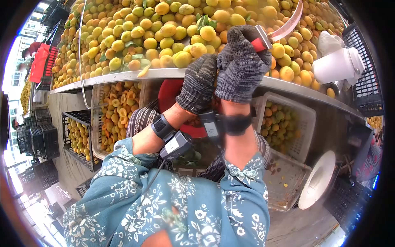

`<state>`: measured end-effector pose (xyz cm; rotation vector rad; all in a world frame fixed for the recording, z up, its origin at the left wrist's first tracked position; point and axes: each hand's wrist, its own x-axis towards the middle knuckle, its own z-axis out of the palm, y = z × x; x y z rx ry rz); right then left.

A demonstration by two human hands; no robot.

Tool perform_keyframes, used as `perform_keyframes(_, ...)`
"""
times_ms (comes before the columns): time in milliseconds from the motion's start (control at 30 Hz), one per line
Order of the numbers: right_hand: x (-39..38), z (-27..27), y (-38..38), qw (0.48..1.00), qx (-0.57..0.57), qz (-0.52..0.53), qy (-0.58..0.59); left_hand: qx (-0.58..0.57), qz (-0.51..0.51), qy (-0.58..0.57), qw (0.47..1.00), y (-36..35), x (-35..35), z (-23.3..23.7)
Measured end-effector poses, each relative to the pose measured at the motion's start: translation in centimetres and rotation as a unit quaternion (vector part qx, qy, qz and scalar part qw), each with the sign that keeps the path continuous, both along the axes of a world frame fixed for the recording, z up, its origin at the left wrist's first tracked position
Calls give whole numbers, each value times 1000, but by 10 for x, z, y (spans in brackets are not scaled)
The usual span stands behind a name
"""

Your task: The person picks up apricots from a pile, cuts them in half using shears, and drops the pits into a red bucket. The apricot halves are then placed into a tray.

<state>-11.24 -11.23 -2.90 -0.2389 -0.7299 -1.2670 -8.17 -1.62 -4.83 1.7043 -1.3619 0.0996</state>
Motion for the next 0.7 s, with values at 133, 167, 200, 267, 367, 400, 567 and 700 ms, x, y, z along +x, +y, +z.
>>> perform_keyframes(133, -27, 29, 14, 861, 135, -61, 486, -42, -16, -11, 999, 0, 6, -3)
perform_keyframes(167, -29, 28, 12, 851, 156, -44, 500, -34, -14, -9, 999, 0, 6, -3)
perform_keyframes(200, -30, 27, 9, 839, 176, -28, 514, -27, -11, -8, 1000, -2, 6, -3)
perform_keyframes(267, -30, 26, 8, 836, 196, -24, 513, -36, -21, -20, 999, -2, 8, -6)
perform_keyframes(367, -31, 26, 8, 851, 174, -7, 496, -76, -24, -23, 997, -3, 6, -7)
perform_keyframes(400, -32, 25, 8, 855, 186, 7, 484, -107, -15, -12, 994, -2, 5, -6)
perform_keyframes(567, -38, 13, 3, 874, 186, 64, 444, -87, -53, 130, 986, 1, 0, 3)
perform_keyframes(700, -39, 12, 7, 880, 207, 127, 409, -101, -54, 130, 985, -2, 4, -2)
